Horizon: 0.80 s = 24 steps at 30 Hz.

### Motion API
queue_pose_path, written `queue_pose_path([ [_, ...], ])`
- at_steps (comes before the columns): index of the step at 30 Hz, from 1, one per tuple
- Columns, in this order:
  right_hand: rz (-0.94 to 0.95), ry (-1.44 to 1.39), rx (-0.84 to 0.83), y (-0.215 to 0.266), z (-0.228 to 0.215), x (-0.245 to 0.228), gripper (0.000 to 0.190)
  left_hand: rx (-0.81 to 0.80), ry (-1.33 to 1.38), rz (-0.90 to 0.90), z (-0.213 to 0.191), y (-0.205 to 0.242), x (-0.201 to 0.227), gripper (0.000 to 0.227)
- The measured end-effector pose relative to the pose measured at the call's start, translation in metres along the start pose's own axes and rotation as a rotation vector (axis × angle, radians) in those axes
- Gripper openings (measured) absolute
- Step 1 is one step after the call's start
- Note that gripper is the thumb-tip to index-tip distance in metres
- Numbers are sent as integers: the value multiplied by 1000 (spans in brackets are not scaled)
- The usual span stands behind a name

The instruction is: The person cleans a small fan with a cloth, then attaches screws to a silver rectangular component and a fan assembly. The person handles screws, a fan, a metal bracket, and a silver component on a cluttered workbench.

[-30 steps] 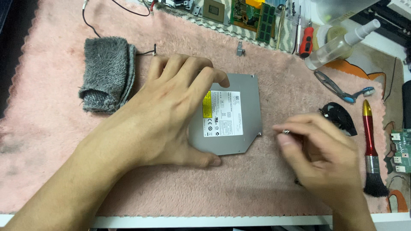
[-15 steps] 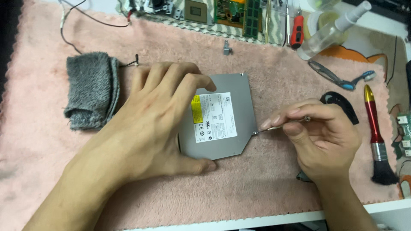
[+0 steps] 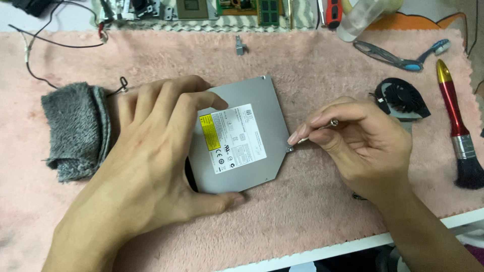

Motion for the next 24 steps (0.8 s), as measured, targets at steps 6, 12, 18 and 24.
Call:
queue_pose_path([
  [6,19,2,9,-3,2,-4,13,-14,-15,-9,0,0,-1,137],
  [12,-25,25,0,-1,0,-1,14,-6,-3,-6,-1,-1,0,138],
  [18,20,17,-10,1,-1,-1,12,-30,-10,-11,-1,-1,0,131],
  [24,-37,42,-10,3,-2,0,12,-17,1,-11,-2,-1,1,131],
])
Point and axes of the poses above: each hand's wrist, its own y-axis away from the middle knuckle, its own z-axis out of the palm, x = y × z, the point moved 3 cm from there along -y, towards the middle knuckle, and after that the axes turned 2 degrees about z, right-handed, at the moved point
